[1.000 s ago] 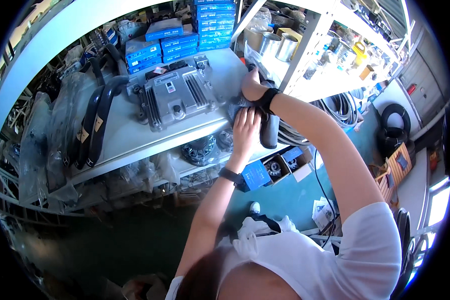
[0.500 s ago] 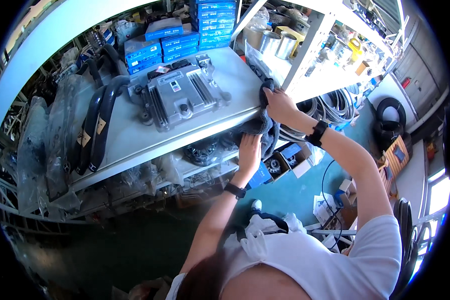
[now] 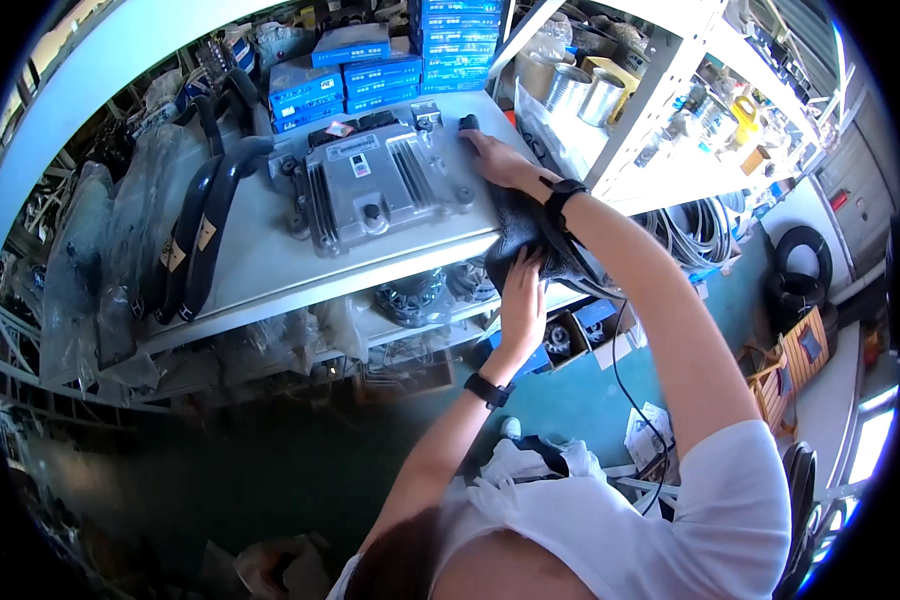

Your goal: The person wipes a variety of automotive components including a control unit, piping, and metal cylinders using a cloth while moving between storage shelves.

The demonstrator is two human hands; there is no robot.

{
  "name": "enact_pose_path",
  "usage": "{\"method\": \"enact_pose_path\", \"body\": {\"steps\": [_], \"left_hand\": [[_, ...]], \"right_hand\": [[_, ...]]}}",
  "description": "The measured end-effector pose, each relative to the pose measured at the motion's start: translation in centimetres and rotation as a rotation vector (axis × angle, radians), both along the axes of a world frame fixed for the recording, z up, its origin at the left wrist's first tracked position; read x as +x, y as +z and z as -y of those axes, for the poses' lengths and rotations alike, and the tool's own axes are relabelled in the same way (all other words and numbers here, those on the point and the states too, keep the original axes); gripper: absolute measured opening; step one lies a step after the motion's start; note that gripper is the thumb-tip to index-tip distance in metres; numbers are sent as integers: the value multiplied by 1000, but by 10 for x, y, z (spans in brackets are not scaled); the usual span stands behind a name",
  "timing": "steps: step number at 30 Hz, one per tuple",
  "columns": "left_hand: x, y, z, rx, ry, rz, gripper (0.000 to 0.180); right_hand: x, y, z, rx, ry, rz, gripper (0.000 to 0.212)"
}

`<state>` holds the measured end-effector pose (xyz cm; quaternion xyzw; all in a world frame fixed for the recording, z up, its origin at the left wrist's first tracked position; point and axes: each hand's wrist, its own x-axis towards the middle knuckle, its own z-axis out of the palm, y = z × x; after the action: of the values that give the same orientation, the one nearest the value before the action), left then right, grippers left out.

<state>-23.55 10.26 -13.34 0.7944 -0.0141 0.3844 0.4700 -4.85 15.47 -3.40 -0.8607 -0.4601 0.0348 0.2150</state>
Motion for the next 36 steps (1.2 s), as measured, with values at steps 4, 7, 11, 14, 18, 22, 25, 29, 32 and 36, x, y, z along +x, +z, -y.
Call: {"method": "enact_pose_path", "body": {"steps": [4, 7, 11, 14, 18, 22, 25, 29, 32, 36], "left_hand": [[0, -20, 21, -7, 37, -11, 33], [-6, -38, 44, -64, 30, -116, 35], [-16, -46, 59, -78, 33, -210, 30], [-20, -61, 65, -46, 29, -224, 34], [-22, -77, 72, -5, 82, -205, 33], [-26, -90, 81, -53, 104, -221, 34], [-28, -95, 87, -173, 150, -241, 36], [-37, -84, 88, -267, 230, -433, 36], [-37, -77, 90, -294, 278, -403, 37], [-32, -62, 85, -183, 337, -261, 36]], "right_hand": [[-29, -5, 16, 99, 165, -102, 30], [-51, -8, 35, 186, 238, -81, 34], [-69, -6, 52, 212, 228, -75, 44], [-84, -5, 65, 192, 210, -92, 44], [-91, -21, 77, 367, 293, -17, 35], [-95, -25, 85, 330, 387, 44, 36], [-100, -40, 82, 472, 416, 287, 46], [-113, -53, 95, 478, 468, 208, 45], [-112, -37, 116, 522, 217, -133, 48], [-93, -22, 123, 604, -49, 104, 47]]}}
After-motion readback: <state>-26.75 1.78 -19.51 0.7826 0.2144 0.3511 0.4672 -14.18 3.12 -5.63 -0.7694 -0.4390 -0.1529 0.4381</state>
